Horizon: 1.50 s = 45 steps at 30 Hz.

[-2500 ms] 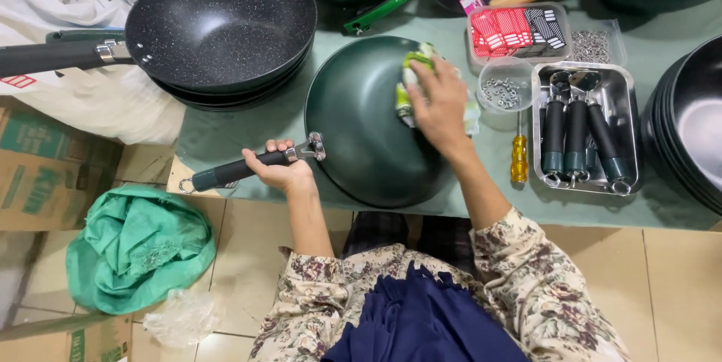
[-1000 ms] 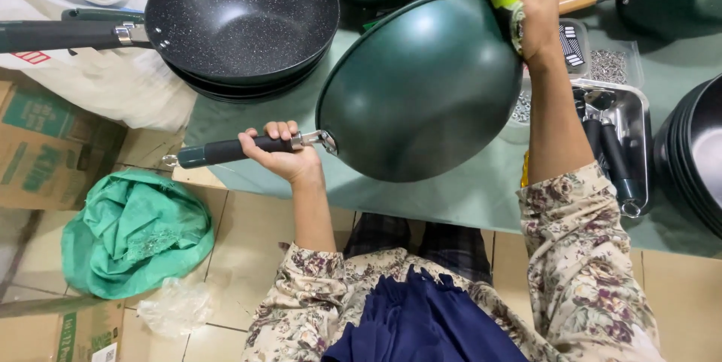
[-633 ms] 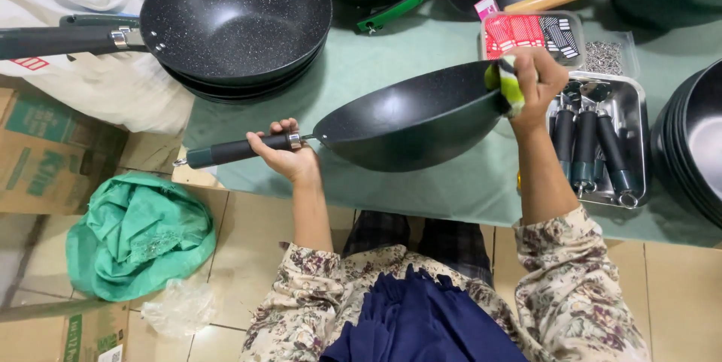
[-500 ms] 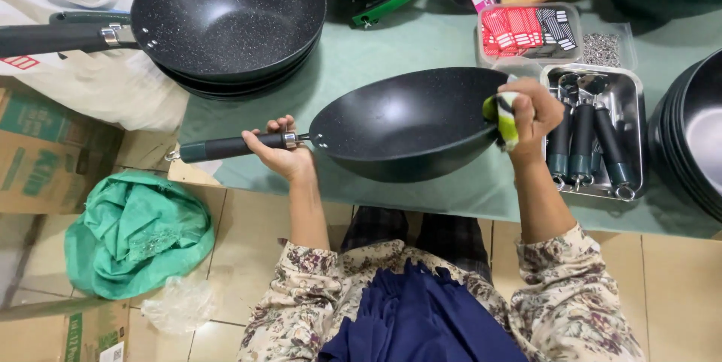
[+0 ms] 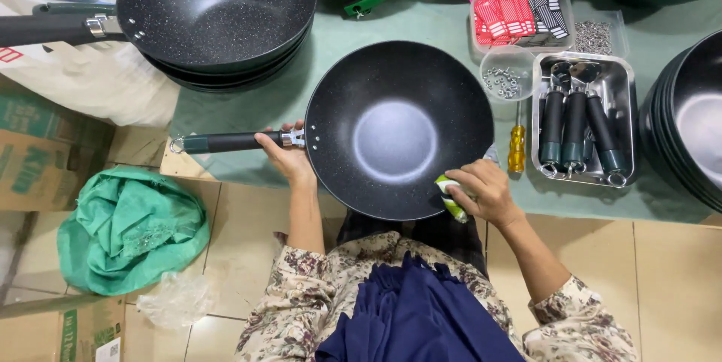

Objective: Assembling handles onto woks using a screwdriver and cleaning them with a cloth

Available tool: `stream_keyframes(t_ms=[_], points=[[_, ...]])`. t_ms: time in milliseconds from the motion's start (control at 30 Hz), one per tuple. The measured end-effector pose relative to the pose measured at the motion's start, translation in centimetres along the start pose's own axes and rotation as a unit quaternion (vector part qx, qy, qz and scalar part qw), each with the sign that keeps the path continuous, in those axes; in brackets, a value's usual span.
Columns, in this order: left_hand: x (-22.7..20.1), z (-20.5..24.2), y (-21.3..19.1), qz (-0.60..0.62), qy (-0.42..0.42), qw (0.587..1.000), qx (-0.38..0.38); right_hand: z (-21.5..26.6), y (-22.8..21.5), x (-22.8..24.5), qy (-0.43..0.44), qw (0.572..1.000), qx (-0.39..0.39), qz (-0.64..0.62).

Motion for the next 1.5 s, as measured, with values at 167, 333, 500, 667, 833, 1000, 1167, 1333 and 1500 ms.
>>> stream_keyframes(t_ms=[167, 333, 500, 667, 833, 1000, 1167, 1333, 1500], points=[[0.2, -0.5, 0.1, -0.007, 0.0, 1.0, 0.01, -4.4, 0.9, -0.9, 0.147, 0.989, 0.012, -0.031], [0.6, -1.4, 0.3, -0.007, 0.002, 1.0, 0.013, -10.2, 5.4, 2.7, 0.124, 0.988, 0.09, 0.02], [1.2, -2.3, 0.3, -0.008, 0.003, 1.0, 0.011, -5.7, 12.1, 5.1, 0.143, 0.8, 0.583, 0.024], [0.7, -1.7, 0.6, -0.027, -0.007, 0.999, 0.015, -7.0, 12.7, -2.5, 0.142, 0.716, 0.664, 0.162], [1.0, -1.9, 1.4, -0.056, 0.0, 0.998, 0.035, -6.2, 17.2, -12.2, 0.143, 0.757, 0.569, 0.289], [2.1, -3.0, 0.8, -0.057, 0.003, 0.998, 0.037, -7.6, 20.6, -5.3, 0.135, 0.767, 0.61, 0.149], [1.9, -2.7, 1.1, -0.067, 0.014, 0.997, 0.036, -6.1, 14.7, 0.1, 0.11, 0.709, 0.693, 0.073], [1.0, -2.1, 2.2, -0.097, 0.013, 0.994, 0.054, -3.1, 9.0, -7.0, 0.124, 0.668, 0.707, 0.196], [0.6, -1.8, 2.6, -0.117, 0.002, 0.99, 0.079, -3.9, 12.4, -17.6, 0.036, 0.823, 0.401, 0.4]])
Point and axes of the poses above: each hand's wrist, its own z-axis away from the middle knuckle, its own y-axis out of the palm, x = y × z, the point moved 3 cm from there along -z, towards the middle knuckle, and after that the axes turned 2 degrees about y, right-handed, at the moved point
